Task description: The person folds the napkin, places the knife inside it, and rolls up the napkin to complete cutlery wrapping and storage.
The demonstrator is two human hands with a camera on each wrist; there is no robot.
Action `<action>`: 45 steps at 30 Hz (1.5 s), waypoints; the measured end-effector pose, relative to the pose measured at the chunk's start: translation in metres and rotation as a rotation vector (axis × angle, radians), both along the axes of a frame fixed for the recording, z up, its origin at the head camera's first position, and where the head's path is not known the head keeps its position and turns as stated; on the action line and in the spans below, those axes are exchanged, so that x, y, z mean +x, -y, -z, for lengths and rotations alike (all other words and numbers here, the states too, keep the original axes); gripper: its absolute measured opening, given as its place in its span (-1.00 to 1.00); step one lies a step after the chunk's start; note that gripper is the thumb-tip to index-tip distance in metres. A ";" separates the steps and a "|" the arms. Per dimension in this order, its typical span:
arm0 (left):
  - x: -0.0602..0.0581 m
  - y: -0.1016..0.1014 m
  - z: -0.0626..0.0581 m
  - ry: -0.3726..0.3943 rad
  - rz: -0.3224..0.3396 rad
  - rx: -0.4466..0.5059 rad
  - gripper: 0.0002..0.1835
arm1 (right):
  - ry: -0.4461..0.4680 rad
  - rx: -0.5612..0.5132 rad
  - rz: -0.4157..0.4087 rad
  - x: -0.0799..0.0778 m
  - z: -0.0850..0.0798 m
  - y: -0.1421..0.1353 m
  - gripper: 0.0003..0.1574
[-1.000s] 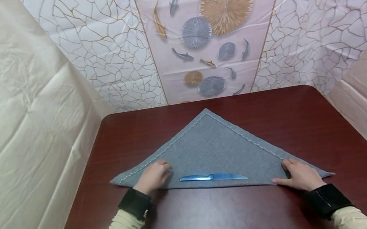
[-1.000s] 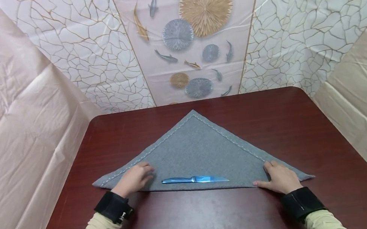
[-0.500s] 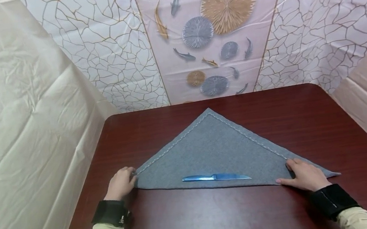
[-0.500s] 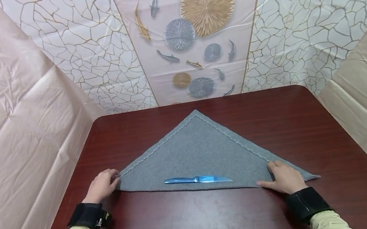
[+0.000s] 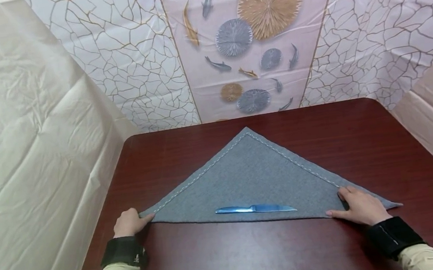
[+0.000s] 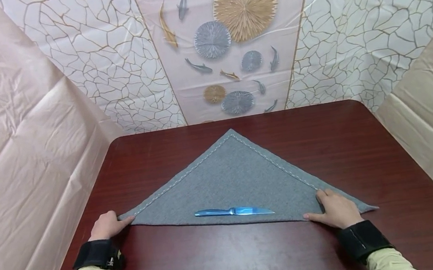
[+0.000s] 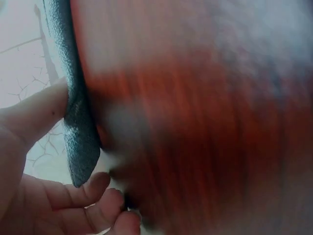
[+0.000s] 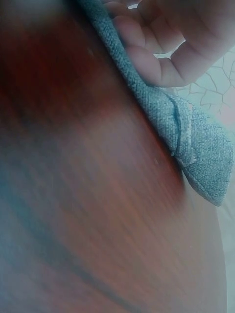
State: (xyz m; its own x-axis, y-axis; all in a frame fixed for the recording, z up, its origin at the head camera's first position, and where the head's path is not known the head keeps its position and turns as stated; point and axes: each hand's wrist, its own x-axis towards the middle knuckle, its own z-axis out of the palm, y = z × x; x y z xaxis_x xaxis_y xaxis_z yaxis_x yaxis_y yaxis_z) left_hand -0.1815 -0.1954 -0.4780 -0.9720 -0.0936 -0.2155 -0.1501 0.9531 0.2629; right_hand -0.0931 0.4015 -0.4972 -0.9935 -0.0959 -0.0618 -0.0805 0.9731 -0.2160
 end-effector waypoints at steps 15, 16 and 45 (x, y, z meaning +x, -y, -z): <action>-0.006 -0.027 -0.010 -0.282 0.058 0.190 -0.75 | 0.074 -0.040 -0.033 -0.006 -0.011 0.004 -0.33; -0.006 -0.031 -0.012 -0.301 0.063 0.206 -0.74 | 0.080 -0.057 -0.037 -0.008 -0.013 0.005 -0.37; 0.009 -0.157 -0.006 -0.629 0.621 0.213 -0.59 | -0.137 -0.618 -0.609 -0.082 -0.033 0.267 -0.86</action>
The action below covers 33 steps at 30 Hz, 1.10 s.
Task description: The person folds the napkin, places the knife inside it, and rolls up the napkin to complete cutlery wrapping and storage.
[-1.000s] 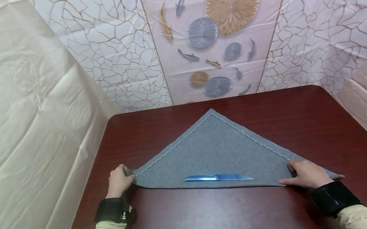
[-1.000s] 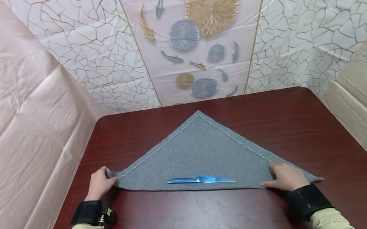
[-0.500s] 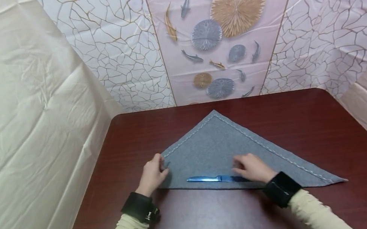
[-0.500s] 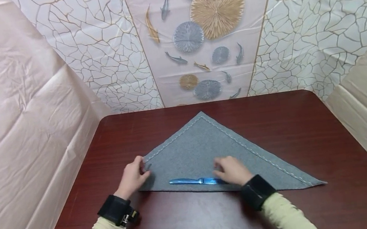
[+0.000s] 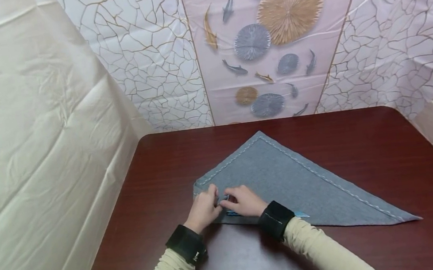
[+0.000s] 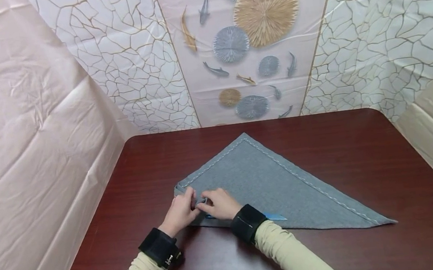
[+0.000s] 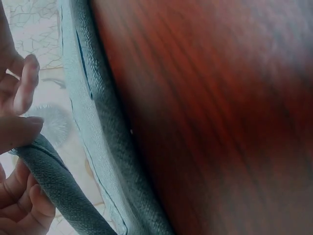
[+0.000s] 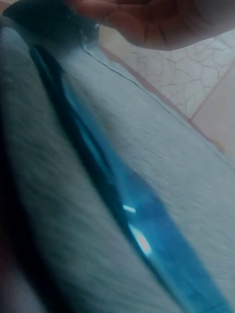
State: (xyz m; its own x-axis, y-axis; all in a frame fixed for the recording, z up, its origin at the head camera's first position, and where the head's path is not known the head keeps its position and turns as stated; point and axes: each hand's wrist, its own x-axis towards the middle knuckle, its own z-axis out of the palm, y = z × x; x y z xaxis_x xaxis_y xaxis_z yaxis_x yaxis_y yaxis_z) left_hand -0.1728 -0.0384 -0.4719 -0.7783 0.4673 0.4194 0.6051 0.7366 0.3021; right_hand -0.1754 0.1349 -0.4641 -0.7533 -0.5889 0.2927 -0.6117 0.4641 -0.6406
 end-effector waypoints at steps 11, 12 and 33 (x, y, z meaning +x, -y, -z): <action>0.003 0.003 0.001 0.102 0.024 -0.030 -0.59 | -0.035 -0.128 0.128 0.002 0.003 -0.002 -0.84; 0.004 0.005 0.001 0.108 0.018 -0.041 -0.58 | -0.041 -0.135 0.129 0.003 0.002 -0.004 -0.82; 0.007 0.022 0.014 0.274 -0.005 -0.178 -0.67 | -0.129 -0.245 0.228 0.023 -0.030 -0.072 -0.74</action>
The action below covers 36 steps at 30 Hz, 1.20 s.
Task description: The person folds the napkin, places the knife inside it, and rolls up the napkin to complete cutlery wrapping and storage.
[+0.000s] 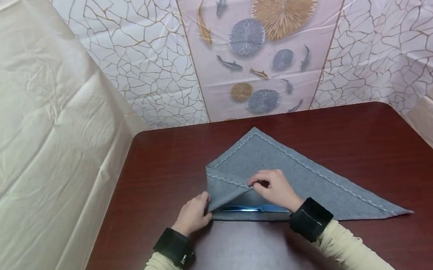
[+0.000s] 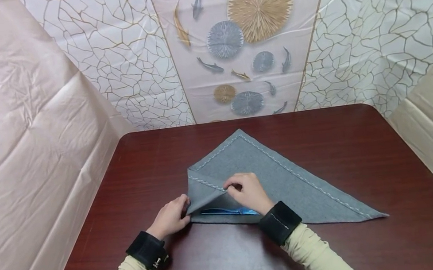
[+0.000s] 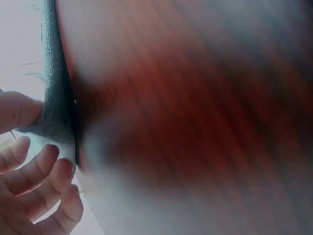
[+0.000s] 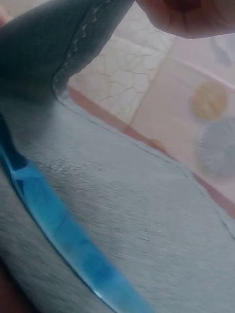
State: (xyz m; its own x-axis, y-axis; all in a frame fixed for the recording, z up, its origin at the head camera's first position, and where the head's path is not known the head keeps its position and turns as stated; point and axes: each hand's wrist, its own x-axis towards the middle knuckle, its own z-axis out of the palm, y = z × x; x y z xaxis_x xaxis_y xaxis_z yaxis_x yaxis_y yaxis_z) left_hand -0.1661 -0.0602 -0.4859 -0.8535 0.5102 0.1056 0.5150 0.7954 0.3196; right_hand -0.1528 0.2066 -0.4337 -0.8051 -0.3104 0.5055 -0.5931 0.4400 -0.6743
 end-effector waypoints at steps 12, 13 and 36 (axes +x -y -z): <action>0.001 -0.013 -0.002 0.029 0.064 -0.014 -0.56 | -0.001 -0.010 0.076 0.020 -0.009 -0.043 -0.68; 0.002 -0.014 -0.002 0.024 0.071 -0.016 -0.53 | -0.007 -0.010 0.085 0.022 -0.010 -0.046 -0.68; 0.005 -0.028 -0.002 0.092 0.162 -0.113 -0.48 | 0.106 0.298 0.095 0.051 0.036 -0.101 -0.72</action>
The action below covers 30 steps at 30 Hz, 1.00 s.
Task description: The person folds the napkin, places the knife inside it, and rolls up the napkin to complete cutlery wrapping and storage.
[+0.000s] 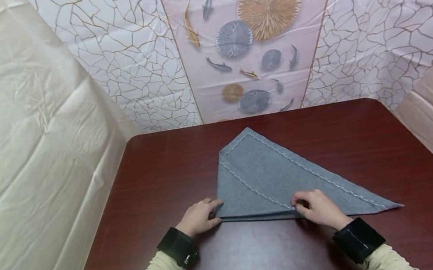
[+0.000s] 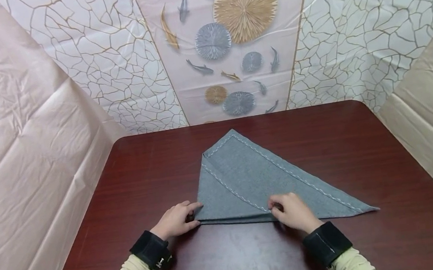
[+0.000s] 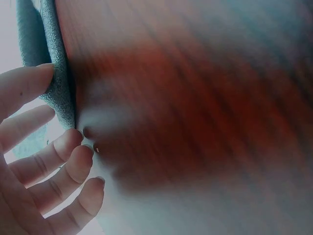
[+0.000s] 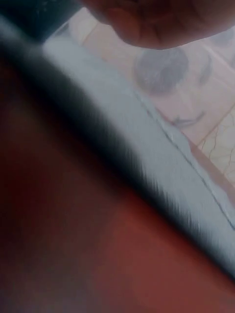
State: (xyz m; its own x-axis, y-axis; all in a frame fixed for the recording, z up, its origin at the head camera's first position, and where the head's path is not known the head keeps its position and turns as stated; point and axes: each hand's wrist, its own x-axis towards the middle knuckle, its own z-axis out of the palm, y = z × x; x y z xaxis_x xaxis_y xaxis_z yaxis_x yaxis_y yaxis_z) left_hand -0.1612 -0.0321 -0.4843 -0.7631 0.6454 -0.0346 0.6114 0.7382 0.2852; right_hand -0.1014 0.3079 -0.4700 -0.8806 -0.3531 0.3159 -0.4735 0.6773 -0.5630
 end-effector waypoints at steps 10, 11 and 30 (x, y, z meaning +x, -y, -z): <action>-0.003 0.001 0.005 -0.007 0.006 -0.025 -0.47 | 0.148 0.195 -0.008 -0.001 0.010 -0.004 -0.75; -0.003 0.001 0.005 -0.006 0.004 -0.029 -0.47 | 0.152 0.210 -0.009 -0.002 0.010 -0.004 -0.75; -0.029 -0.022 -0.008 -0.069 0.089 -0.029 -0.40 | 0.089 0.304 -0.013 -0.001 0.017 -0.005 -0.71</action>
State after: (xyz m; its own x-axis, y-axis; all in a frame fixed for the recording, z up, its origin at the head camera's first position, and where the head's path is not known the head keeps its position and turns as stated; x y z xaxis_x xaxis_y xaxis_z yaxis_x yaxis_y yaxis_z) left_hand -0.1903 -0.0103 -0.4762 -0.7039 0.7103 -0.0038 0.6924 0.6872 0.2199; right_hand -0.1024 0.3132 -0.4866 -0.8949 -0.4308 0.1160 -0.4411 0.8153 -0.3751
